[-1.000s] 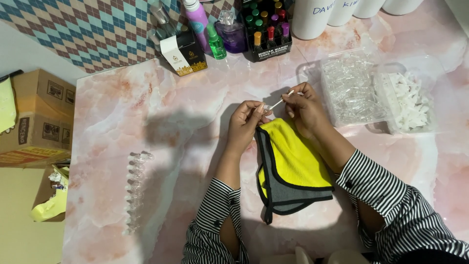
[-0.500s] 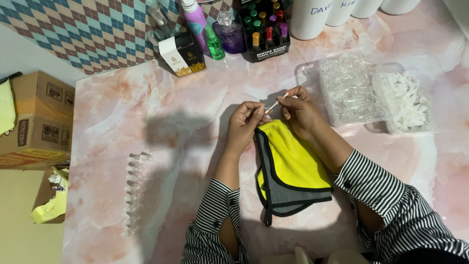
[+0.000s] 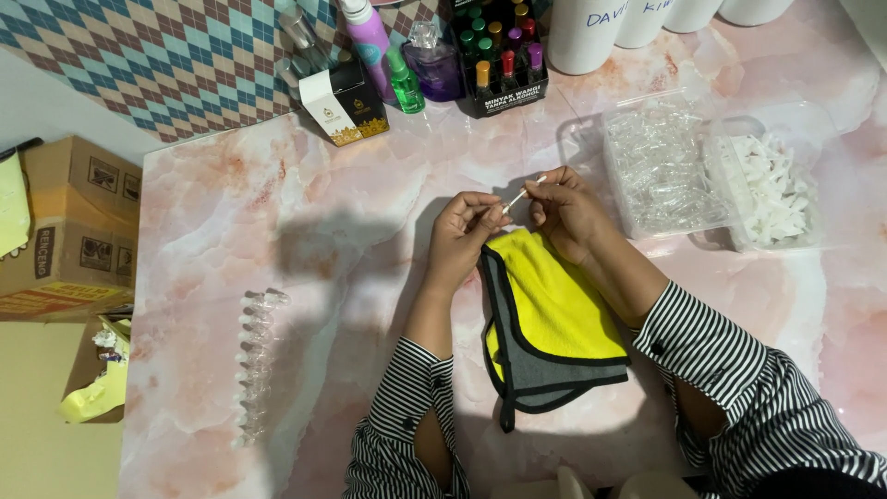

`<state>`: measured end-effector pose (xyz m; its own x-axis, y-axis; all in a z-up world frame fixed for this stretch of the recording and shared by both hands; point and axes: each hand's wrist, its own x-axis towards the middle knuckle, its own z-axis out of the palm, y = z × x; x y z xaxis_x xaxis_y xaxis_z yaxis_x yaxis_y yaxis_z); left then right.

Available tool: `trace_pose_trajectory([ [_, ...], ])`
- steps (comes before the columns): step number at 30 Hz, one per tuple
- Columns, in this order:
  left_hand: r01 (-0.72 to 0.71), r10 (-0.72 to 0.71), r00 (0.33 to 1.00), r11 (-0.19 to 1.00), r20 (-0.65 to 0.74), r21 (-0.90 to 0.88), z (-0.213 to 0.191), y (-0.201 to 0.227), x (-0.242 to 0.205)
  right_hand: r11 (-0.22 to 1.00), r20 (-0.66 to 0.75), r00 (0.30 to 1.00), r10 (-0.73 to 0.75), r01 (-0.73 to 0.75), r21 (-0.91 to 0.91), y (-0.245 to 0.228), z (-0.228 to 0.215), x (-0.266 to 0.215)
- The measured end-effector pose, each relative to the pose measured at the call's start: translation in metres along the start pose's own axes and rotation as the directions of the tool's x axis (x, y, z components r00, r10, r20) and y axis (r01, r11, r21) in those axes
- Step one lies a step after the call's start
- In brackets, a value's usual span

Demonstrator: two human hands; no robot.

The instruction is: Assembling perfume sample vials by picking vials and caps from containers, snapping them together, and placing them into a pouch.

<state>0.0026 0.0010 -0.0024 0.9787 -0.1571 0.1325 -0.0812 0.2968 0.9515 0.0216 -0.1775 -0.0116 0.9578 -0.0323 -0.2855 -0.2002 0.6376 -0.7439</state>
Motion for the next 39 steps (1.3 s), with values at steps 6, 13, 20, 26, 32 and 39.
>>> trace_pose_trajectory([
  [6, 0.007, -0.007, 1.000, 1.000, 0.005, -0.017, -0.002, -0.004, 0.001, 1.000, 0.013, 1.000, 0.003, -0.003, -0.014, -0.002, 0.003, -0.003],
  [13, 0.033, -0.033, 0.999, 0.999, -0.003, 0.002, -0.004, -0.008, 0.000, 1.000, 0.044, 0.999, 0.007, -0.006, -0.029, 0.002, -0.004, 0.005],
  [20, 0.043, -0.044, 0.999, 0.999, 0.013, 0.032, 0.003, 0.010, -0.002, 0.999, 0.057, 0.998, 0.004, -0.001, -0.043, -0.003, -0.001, 0.002],
  [26, 0.054, -0.055, 0.998, 0.997, 0.022, 0.060, 0.005, 0.017, -0.003, 0.999, 0.097, 0.995, -0.006, 0.011, -0.045, -0.003, -0.001, -0.001],
  [32, 0.077, -0.078, 0.997, 0.995, 0.013, 0.056, 0.005, 0.015, -0.003, 0.985, 0.127, 0.984, -0.127, 0.140, -0.097, -0.001, 0.003, -0.005],
  [39, 0.090, -0.090, 0.996, 0.996, -0.019, 0.020, 0.004, 0.015, -0.003, 0.799, 0.262, 0.846, -0.464, 0.528, -0.289, -0.003, 0.008, -0.016],
])
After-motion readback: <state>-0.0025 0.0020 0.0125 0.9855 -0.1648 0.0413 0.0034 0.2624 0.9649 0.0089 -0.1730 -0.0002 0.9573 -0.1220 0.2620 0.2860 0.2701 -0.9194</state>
